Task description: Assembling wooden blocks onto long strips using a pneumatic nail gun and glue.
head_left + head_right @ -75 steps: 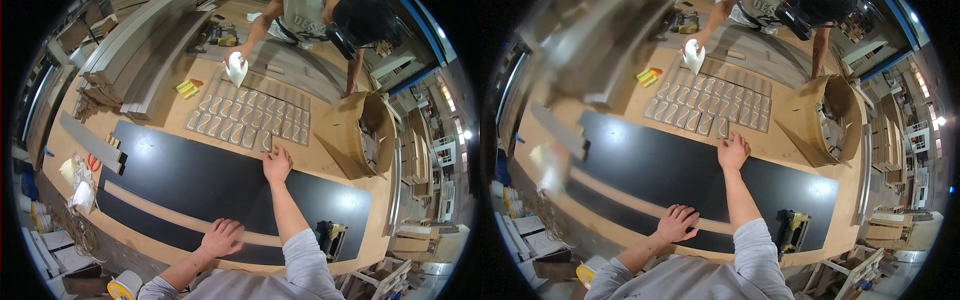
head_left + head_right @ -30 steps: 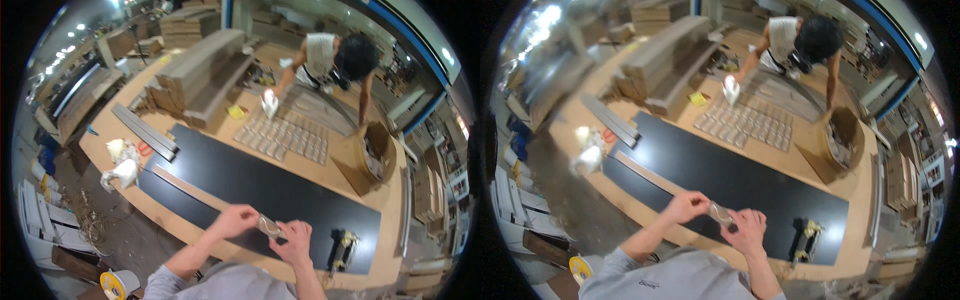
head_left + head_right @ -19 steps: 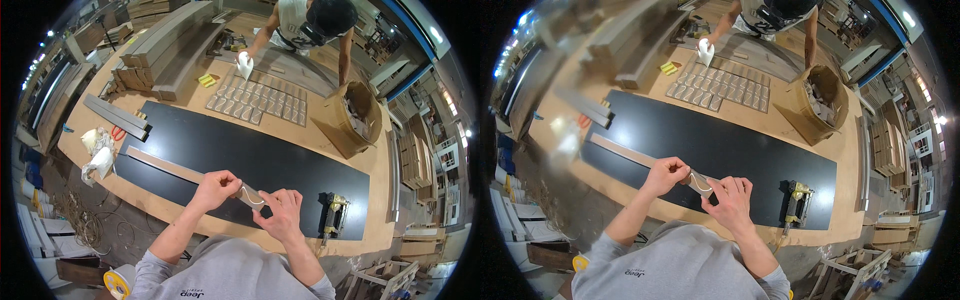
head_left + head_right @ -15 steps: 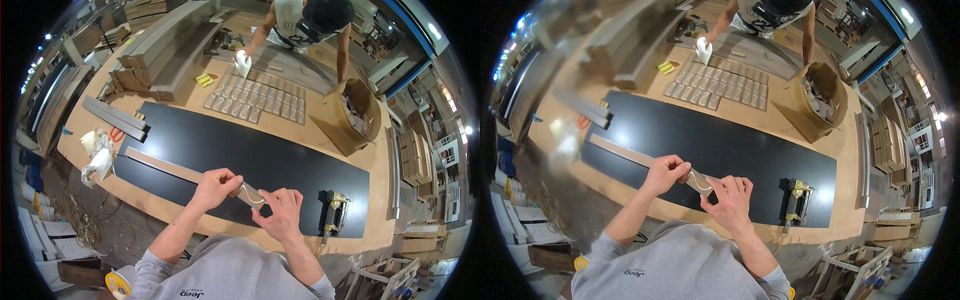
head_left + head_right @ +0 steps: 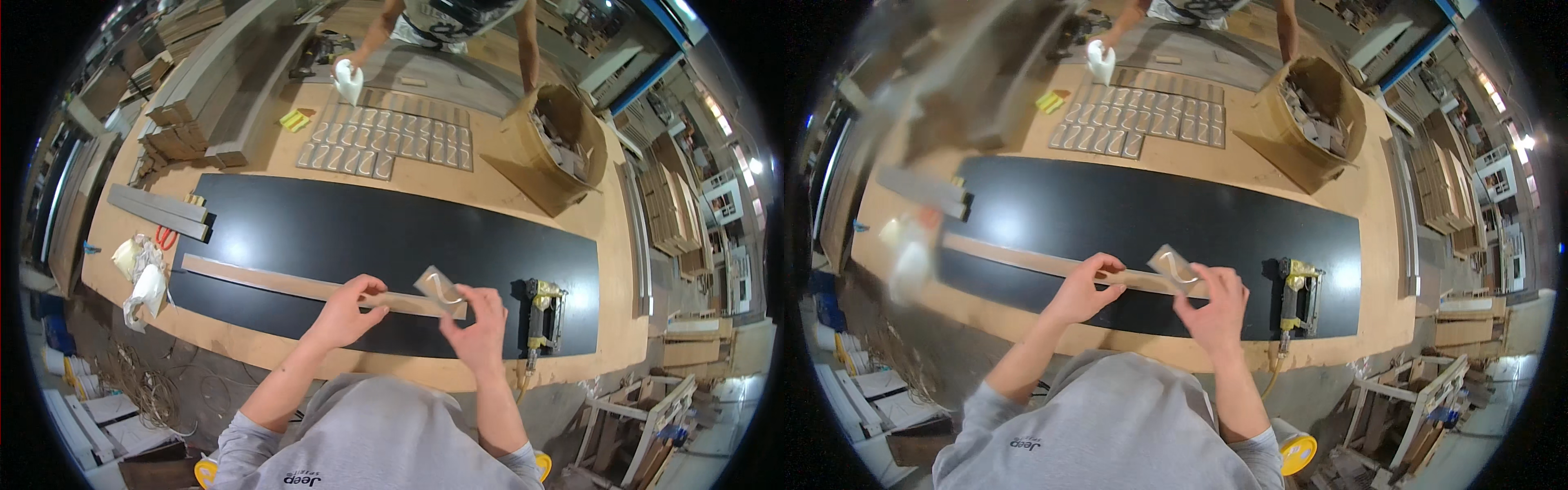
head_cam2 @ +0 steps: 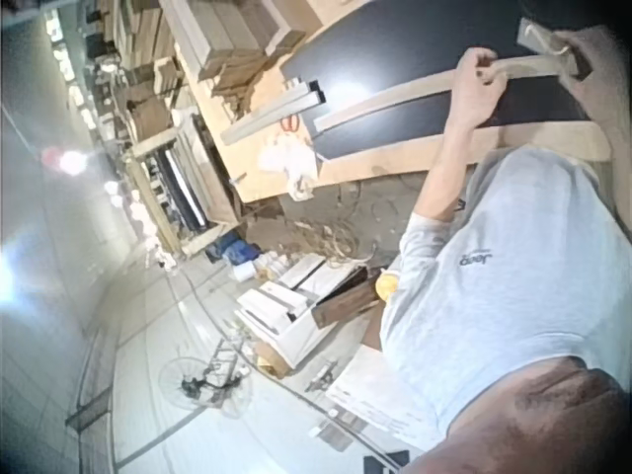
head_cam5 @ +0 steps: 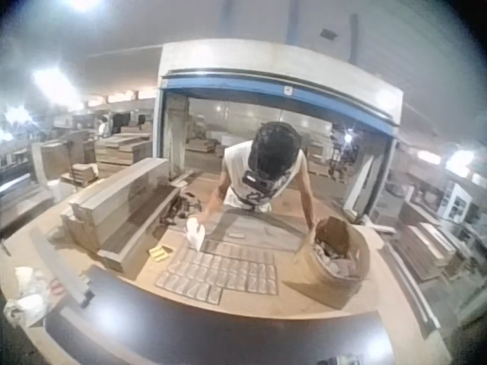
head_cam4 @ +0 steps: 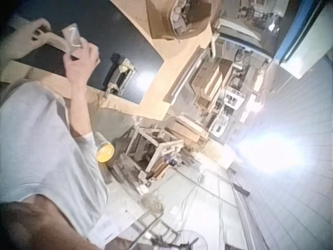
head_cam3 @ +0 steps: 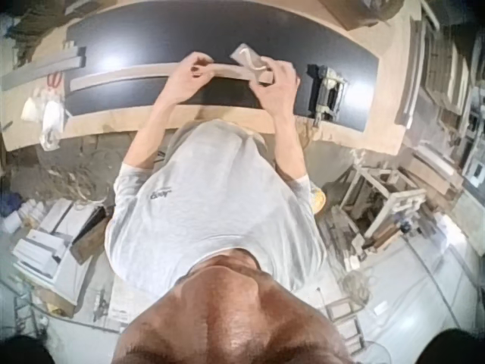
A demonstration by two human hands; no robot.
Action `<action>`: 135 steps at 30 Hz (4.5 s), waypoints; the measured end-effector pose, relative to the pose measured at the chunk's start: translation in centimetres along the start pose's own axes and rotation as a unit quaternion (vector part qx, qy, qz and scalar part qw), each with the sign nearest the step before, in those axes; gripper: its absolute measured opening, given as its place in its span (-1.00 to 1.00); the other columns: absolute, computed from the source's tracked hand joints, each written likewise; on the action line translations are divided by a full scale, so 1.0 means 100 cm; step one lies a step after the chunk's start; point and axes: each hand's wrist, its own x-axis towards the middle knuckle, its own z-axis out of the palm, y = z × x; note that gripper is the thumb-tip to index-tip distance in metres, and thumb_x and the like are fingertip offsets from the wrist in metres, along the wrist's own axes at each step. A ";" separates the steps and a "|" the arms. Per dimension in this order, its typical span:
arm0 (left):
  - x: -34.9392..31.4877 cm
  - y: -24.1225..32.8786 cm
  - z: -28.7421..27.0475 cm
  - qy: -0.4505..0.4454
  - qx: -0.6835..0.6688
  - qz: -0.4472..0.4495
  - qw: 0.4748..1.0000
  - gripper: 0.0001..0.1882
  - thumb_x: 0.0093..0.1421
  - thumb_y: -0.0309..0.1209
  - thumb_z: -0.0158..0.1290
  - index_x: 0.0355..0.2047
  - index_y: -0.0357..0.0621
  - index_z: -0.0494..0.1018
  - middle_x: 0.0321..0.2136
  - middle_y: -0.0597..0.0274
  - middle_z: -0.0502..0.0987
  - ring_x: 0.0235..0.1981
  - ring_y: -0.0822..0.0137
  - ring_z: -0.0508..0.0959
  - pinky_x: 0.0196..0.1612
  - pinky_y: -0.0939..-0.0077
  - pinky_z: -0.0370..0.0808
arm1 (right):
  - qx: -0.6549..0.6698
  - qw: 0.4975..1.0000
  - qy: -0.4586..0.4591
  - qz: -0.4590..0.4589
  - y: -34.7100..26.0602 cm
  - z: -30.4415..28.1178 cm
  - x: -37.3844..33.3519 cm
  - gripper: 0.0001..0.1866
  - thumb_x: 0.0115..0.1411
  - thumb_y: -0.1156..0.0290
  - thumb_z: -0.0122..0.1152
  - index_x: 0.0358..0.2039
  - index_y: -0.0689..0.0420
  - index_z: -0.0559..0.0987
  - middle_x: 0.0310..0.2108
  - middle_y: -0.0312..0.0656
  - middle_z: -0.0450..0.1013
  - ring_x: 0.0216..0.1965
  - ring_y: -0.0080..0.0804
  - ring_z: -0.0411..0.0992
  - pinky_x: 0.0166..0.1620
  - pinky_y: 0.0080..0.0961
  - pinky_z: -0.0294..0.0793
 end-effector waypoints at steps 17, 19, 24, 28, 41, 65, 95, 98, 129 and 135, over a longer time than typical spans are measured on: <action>0.058 0.023 0.054 -0.184 0.321 0.054 0.927 -0.54 0.17 -0.29 0.27 0.04 -0.09 0.42 -0.03 0.05 0.61 0.03 -0.06 0.62 0.16 0.04 0.50 | -0.058 0.993 -0.068 0.075 0.109 0.039 -0.071 -0.52 0.00 0.34 0.50 0.01 -0.04 0.70 -0.02 -0.26 0.48 0.06 -0.11 0.47 0.10 -0.12 0.51; 0.050 0.012 0.049 -0.169 0.333 0.079 0.924 -0.48 0.15 -0.30 0.29 0.11 0.00 0.42 -0.06 0.11 0.61 0.02 -0.06 0.62 0.13 0.04 0.52 | -0.044 0.990 -0.114 0.064 0.089 0.047 -0.056 -0.54 0.01 0.33 0.50 -0.01 -0.01 0.70 -0.02 -0.28 0.47 0.06 -0.15 0.45 0.11 -0.16 0.48; 0.041 -0.003 0.046 -0.169 0.349 0.089 0.918 -0.48 0.16 -0.25 0.37 0.10 -0.03 0.49 0.01 0.15 0.60 0.04 -0.03 0.59 0.15 0.05 0.49 | -0.031 0.979 -0.200 0.027 0.081 0.055 -0.045 -0.54 0.01 0.31 0.54 -0.01 -0.02 0.70 -0.01 -0.35 0.47 0.05 -0.24 0.42 0.11 -0.24 0.43; 0.034 -0.019 0.045 -0.156 0.351 0.142 0.912 -0.48 0.15 -0.27 0.40 0.09 -0.07 0.53 0.08 0.18 0.56 0.12 0.02 0.54 0.19 0.08 0.45 | 0.022 0.985 -0.169 0.030 0.086 0.052 -0.047 -0.47 -0.05 0.30 0.62 0.01 -0.08 0.70 -0.02 -0.37 0.47 0.05 -0.27 0.42 0.11 -0.22 0.42; 0.034 -0.043 0.059 -0.138 0.355 0.120 0.917 -0.46 0.10 -0.40 0.42 0.11 -0.10 0.57 0.11 0.17 0.53 0.18 0.04 0.49 0.25 0.09 0.41 | 0.073 0.977 -0.196 0.036 0.100 0.048 -0.046 -0.43 -0.03 0.26 0.66 0.05 -0.08 0.71 0.00 -0.35 0.48 0.09 -0.24 0.41 0.18 -0.17 0.40; 0.038 -0.047 0.066 -0.144 0.399 0.133 0.896 -0.42 0.06 -0.42 0.45 0.13 -0.11 0.59 0.01 0.19 0.54 0.10 0.07 0.50 0.19 0.10 0.40 | 0.092 0.982 -0.165 0.016 0.114 0.056 -0.046 -0.54 -0.08 0.28 0.65 -0.12 -0.08 0.68 -0.08 -0.34 0.49 0.05 -0.21 0.45 0.10 -0.16 0.45; 0.046 -0.048 0.088 -0.130 0.427 0.212 0.869 -0.49 0.05 -0.34 0.45 0.01 -0.18 0.57 -0.08 0.04 0.59 -0.01 -0.06 0.57 0.07 0.07 0.48 | 0.061 0.974 0.016 0.217 0.040 0.084 -0.112 -0.49 0.12 0.20 0.51 0.09 0.04 0.69 0.00 -0.30 0.48 0.12 -0.20 0.37 0.17 -0.04 0.28; 0.047 -0.049 0.087 -0.129 0.423 0.213 0.872 -0.49 0.04 -0.36 0.46 -0.01 -0.19 0.57 -0.09 0.03 0.59 -0.02 -0.07 0.57 0.06 0.07 0.49 | 0.055 0.977 0.018 0.205 0.040 0.082 -0.112 -0.49 0.11 0.23 0.52 0.09 0.04 0.69 0.00 -0.30 0.48 0.10 -0.21 0.38 0.16 -0.05 0.27; 0.043 -0.044 0.085 -0.116 0.398 0.158 0.896 -0.52 0.08 -0.29 0.44 0.00 -0.09 0.59 -0.11 0.21 0.51 0.06 0.07 0.49 0.19 0.08 0.42 | -0.125 0.939 0.186 0.260 0.167 0.003 -0.051 -0.49 0.16 0.27 0.45 0.15 -0.05 0.65 0.14 -0.11 0.49 0.17 0.04 0.41 0.20 0.07 0.40; 0.042 -0.043 0.081 -0.135 0.415 0.151 0.887 -0.49 0.11 -0.23 0.43 0.05 -0.08 0.58 -0.03 0.21 0.50 0.17 0.12 0.46 0.43 0.01 0.22 | -0.157 0.924 0.113 0.330 0.223 -0.007 -0.031 -0.19 0.14 0.30 0.57 0.40 -0.11 0.43 0.26 0.02 0.33 0.27 0.17 0.36 0.29 0.07 0.41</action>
